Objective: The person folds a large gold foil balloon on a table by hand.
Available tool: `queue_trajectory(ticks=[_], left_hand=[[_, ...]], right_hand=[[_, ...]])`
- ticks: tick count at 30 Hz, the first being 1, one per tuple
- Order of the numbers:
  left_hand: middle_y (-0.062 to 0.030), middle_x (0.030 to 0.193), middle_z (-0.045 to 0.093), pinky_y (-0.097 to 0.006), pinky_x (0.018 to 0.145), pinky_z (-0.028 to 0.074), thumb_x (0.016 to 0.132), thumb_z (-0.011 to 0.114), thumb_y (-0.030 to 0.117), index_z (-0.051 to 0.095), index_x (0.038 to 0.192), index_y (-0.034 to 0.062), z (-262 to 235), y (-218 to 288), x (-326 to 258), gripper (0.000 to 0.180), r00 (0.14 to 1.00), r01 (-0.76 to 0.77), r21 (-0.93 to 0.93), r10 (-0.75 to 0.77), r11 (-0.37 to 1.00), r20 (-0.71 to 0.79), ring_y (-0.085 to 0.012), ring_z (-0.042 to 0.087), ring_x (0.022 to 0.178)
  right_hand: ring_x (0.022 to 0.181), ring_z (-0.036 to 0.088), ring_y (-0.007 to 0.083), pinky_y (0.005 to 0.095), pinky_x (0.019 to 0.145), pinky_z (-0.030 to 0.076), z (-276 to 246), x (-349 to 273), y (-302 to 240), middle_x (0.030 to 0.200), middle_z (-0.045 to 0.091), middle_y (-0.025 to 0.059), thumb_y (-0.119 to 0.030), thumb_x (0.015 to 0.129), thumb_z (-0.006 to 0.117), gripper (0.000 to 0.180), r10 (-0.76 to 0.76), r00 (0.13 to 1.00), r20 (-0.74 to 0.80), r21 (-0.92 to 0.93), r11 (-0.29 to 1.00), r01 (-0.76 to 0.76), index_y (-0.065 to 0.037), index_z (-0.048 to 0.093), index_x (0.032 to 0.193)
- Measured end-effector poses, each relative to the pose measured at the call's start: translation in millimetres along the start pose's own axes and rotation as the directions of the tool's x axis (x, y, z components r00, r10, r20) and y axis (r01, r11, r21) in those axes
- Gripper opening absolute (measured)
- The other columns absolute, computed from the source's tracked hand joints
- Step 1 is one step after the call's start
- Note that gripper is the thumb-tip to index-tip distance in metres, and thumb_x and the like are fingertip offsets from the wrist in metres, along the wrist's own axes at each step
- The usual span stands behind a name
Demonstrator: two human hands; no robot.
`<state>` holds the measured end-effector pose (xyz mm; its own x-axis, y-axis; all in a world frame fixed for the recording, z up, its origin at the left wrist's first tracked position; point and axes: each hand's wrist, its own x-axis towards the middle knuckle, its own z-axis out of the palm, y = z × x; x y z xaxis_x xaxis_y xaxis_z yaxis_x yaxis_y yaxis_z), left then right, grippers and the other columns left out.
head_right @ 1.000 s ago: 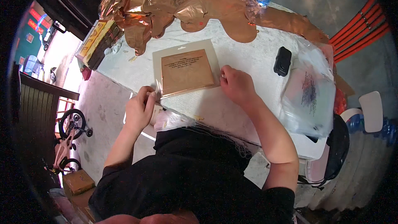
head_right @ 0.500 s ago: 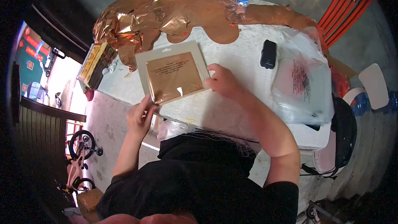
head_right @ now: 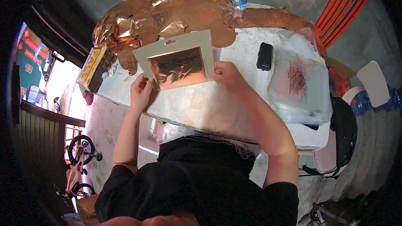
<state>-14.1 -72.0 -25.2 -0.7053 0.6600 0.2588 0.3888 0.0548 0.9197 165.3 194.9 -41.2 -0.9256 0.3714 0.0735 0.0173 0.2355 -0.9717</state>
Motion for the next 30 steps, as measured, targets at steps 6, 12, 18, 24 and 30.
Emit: queue_trajectory(ticks=[6,12,18,24,30], left_hand=[[0.0031,0.081,0.060,-0.019,0.066,0.044,0.091,0.056,0.001,0.060,0.095,-0.0003,-2.9,-2.4,-5.7,0.006,1.000,-0.014,-0.027,0.013,1.000,-0.019,-0.0030,0.053,0.072],[-0.0015,0.077,0.061,-0.021,0.065,0.045,0.087,0.060,0.003,0.062,0.096,-0.0028,6.4,12.8,3.7,0.011,1.000,0.001,0.160,-0.003,0.987,0.008,-0.0053,0.055,0.070],[-0.0016,0.082,0.064,-0.023,0.066,0.048,0.087,0.060,0.004,0.064,0.102,-0.0014,-1.6,4.9,8.1,0.016,0.994,0.062,0.305,-0.085,0.950,0.062,-0.0073,0.059,0.071],[-0.0062,0.101,0.065,-0.031,0.088,0.050,0.089,0.062,0.011,0.060,0.105,-0.0001,2.0,11.4,2.7,0.019,0.983,0.181,-0.645,-0.164,0.742,0.087,-0.0155,0.062,0.098],[-0.0087,0.102,0.067,-0.039,0.089,0.055,0.092,0.061,0.012,0.062,0.108,0.0002,10.4,0.4,-38.3,0.020,0.959,0.238,-0.865,-0.249,0.441,0.136,-0.0202,0.066,0.094]], right_hand=[[0.055,0.039,0.0060,0.0293,0.048,0.034,5.1,-6.7,-23.0,0.054,0.044,-0.0024,-0.010,0.078,0.060,0.014,0.029,1.000,0.009,-0.168,0.985,-0.027,0.001,0.054,0.072],[0.055,0.041,0.0092,0.0314,0.052,0.037,3.0,-8.8,-22.0,0.056,0.046,0.0010,-0.013,0.079,0.060,0.017,-0.008,0.996,-0.090,-0.289,0.957,-0.018,0.002,0.055,0.074],[0.059,0.047,0.0108,0.0311,0.056,0.040,0.5,-6.6,-25.2,0.061,0.052,0.0026,-0.016,0.082,0.061,0.019,0.089,0.995,-0.051,-0.448,0.888,-0.102,0.002,0.059,0.079],[0.066,0.053,0.0074,0.0275,0.059,0.044,-1.7,-8.5,-21.3,0.072,0.061,-0.0027,-0.017,0.086,0.063,0.019,0.170,0.978,0.121,0.011,0.985,-0.172,0.002,0.067,0.088],[0.072,0.053,0.0045,0.0221,0.063,0.043,27.9,-24.2,-31.8,0.080,0.062,-0.0036,-0.016,0.087,0.065,0.018,0.101,0.942,0.320,0.090,0.987,-0.136,-0.002,0.069,0.098]])
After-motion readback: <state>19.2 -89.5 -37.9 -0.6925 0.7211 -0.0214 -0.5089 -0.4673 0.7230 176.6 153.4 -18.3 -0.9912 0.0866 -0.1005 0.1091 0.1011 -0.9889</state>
